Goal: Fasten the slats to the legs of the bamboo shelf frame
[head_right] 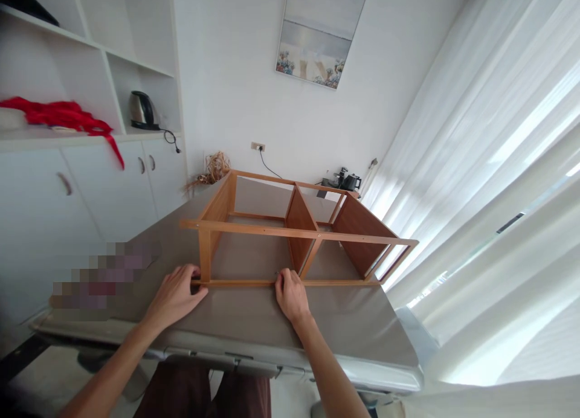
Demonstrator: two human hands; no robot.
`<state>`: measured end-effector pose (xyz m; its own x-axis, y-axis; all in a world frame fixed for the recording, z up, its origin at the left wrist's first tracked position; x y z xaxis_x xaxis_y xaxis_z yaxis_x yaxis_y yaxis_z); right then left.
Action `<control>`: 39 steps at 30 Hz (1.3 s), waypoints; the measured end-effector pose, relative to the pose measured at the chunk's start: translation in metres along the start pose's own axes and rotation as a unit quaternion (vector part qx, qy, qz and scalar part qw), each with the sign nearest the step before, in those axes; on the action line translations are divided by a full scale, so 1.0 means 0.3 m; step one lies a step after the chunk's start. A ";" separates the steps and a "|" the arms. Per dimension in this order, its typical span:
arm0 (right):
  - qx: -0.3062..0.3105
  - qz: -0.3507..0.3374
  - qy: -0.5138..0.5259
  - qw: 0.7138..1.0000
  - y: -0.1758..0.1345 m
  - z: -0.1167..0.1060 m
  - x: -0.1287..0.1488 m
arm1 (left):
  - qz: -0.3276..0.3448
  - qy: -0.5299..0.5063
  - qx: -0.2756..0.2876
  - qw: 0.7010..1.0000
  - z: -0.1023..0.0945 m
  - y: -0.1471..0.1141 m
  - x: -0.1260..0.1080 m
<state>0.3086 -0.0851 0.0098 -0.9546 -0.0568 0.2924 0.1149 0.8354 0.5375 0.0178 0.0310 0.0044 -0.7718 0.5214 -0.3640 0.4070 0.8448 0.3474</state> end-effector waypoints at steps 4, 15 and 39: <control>0.032 -0.006 0.011 0.999 0.010 0.002 0.005 | 0.000 -0.009 -0.002 1.000 0.023 0.013 0.029; 0.011 -0.039 0.049 0.998 0.023 -0.022 0.043 | 0.003 -0.060 -0.056 0.997 0.093 0.052 0.150; -0.154 0.003 0.140 0.978 0.014 -0.144 -0.014 | -0.145 -0.485 -0.225 0.832 -0.473 0.192 0.061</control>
<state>0.3249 -0.1049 0.0449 -0.8458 -0.2359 0.4785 0.2390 0.6343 0.7352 -0.0422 0.0721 0.1406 0.0419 0.3393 -0.9397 -0.1209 0.9354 0.3323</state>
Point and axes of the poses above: each hand's wrist, its own y-axis towards the middle knuckle, its own z-axis out of the palm, x = y × z, the point moved 4 cm from there along y, towards the middle knuckle, and after that the axes turned 2 degrees about x, right-handed, at the moved point
